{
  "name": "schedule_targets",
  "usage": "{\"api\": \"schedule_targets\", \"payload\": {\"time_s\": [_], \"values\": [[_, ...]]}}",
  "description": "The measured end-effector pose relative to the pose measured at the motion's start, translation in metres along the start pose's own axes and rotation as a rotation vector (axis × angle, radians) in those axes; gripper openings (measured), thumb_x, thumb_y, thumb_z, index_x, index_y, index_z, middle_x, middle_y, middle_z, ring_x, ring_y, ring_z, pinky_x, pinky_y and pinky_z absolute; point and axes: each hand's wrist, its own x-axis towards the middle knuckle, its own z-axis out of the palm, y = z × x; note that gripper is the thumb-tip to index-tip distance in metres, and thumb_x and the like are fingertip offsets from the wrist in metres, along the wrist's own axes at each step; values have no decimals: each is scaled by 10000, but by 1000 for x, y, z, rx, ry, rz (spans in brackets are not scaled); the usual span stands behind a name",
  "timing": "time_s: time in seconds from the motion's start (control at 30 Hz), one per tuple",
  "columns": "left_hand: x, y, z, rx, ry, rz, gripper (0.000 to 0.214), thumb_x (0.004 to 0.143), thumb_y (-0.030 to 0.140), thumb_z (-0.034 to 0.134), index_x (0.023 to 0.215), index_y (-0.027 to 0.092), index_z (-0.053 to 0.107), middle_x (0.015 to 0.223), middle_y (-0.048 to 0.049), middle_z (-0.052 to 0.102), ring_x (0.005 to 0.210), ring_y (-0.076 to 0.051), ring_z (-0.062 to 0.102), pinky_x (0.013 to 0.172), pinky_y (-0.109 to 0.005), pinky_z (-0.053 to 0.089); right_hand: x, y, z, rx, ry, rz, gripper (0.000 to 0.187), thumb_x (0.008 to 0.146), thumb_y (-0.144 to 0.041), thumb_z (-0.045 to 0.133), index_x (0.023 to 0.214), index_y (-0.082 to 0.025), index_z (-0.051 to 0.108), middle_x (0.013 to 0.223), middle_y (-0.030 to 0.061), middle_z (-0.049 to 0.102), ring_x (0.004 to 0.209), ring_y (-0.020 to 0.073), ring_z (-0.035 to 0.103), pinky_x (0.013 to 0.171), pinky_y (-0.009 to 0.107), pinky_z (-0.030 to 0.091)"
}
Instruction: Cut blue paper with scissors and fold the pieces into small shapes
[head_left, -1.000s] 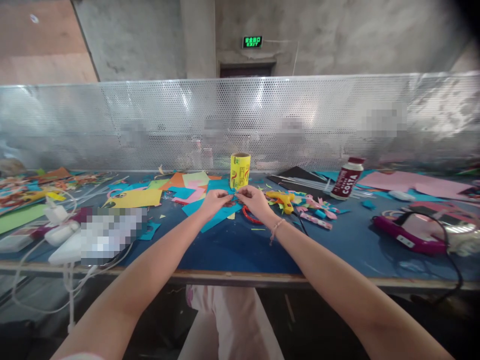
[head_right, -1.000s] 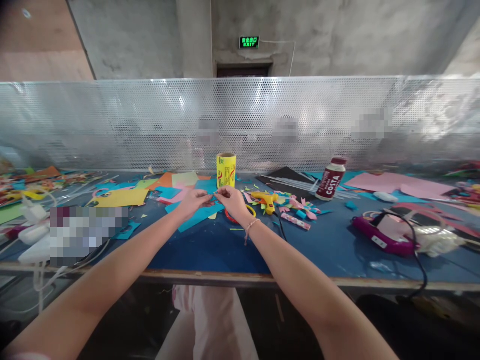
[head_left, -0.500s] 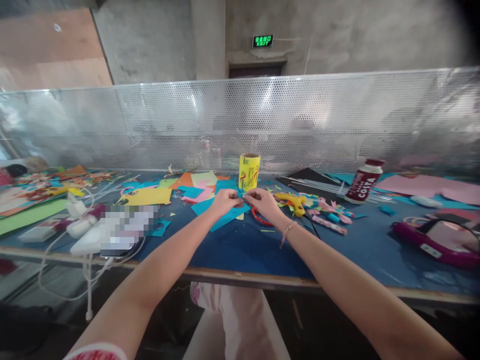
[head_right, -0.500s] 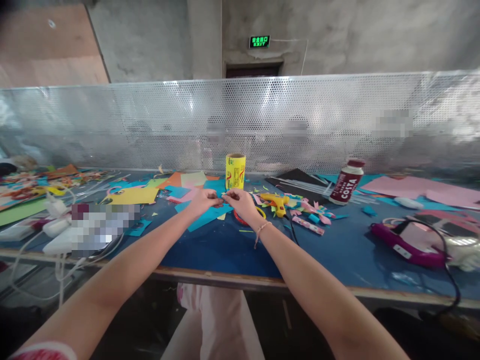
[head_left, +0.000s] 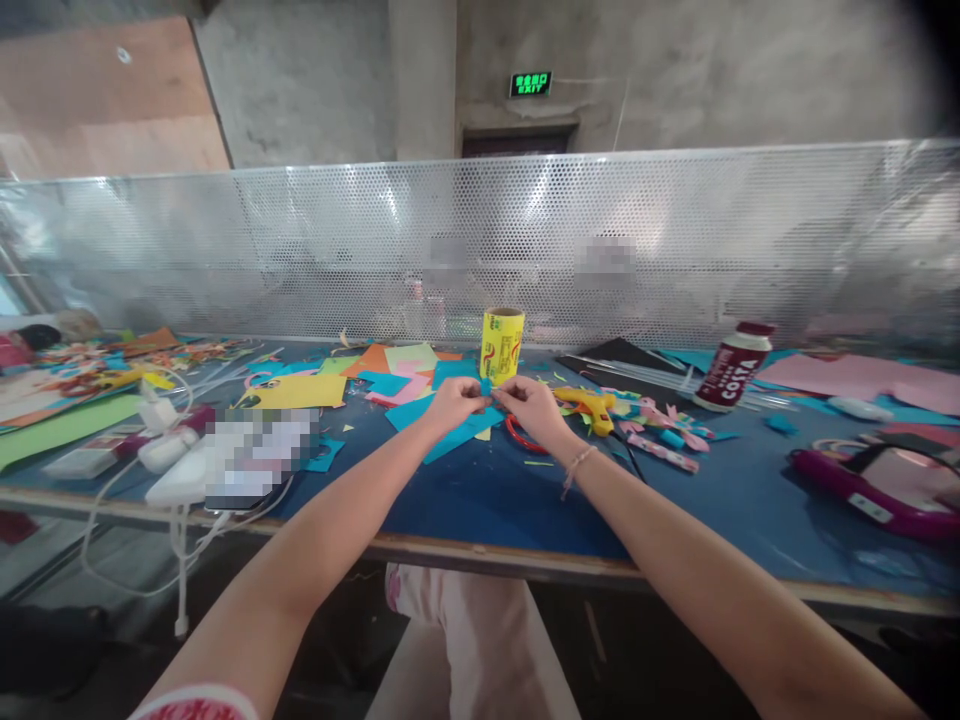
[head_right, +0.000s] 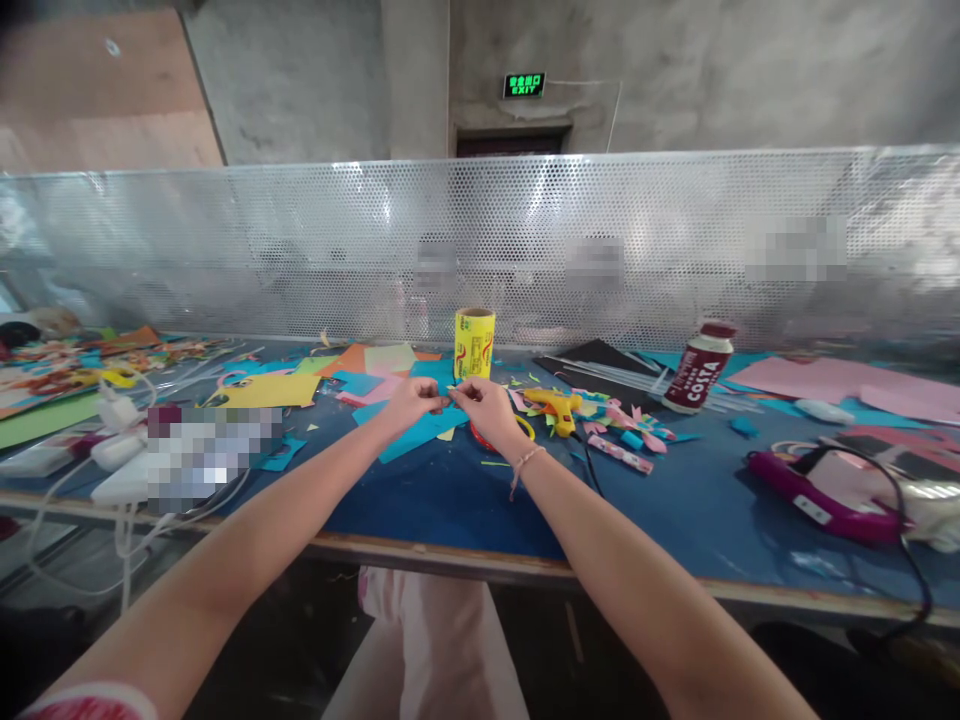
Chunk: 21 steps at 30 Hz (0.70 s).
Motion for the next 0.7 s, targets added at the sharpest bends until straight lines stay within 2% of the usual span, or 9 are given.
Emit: {"api": "schedule_targets", "payload": {"time_s": [0.13, 0.3, 0.5, 0.6, 0.7], "values": [[1, -8, 2, -66, -31, -50, 225, 599, 190, 580, 475, 149, 396, 438, 47, 414, 455, -58, 415, 476, -204, 332, 0, -4, -4, -92, -73, -25, 254, 651, -413, 608, 705, -165, 600, 614, 8, 570, 583, 130, 514, 572, 270, 422], [2, -12, 2, 4, -49, -47, 153, 615, 137, 503, 493, 148, 412, 459, 42, 413, 465, -61, 410, 476, -203, 332, 1, -1, -6, -108, -105, -30, 207, 656, -361, 588, 721, -165, 597, 672, 21, 592, 639, 140, 540, 632, 286, 436], [4, -12, 4, -13, 38, -141, 55, 662, 135, 553, 679, 143, 501, 575, 20, 513, 520, -83, 502, 530, -223, 424, 0, -4, -5, -147, -111, 9, 83, 648, -253, 561, 636, -179, 526, 573, -9, 547, 544, 119, 506, 549, 254, 415], [5, -13, 4, -54, 51, -123, 78, 689, 175, 583, 736, 134, 536, 660, -5, 556, 580, -92, 535, 571, -240, 461, -1, -4, -4, -217, -160, 42, 111, 663, -229, 543, 570, -184, 502, 534, -6, 550, 509, 115, 504, 523, 248, 407], [5, -12, 2, -56, 58, -94, 83, 698, 200, 596, 717, 128, 558, 641, -4, 561, 575, -92, 540, 575, -239, 463, 0, -1, -4, -243, -111, 18, 79, 664, -240, 562, 621, -186, 525, 581, 2, 577, 551, 130, 536, 553, 261, 429]]}}
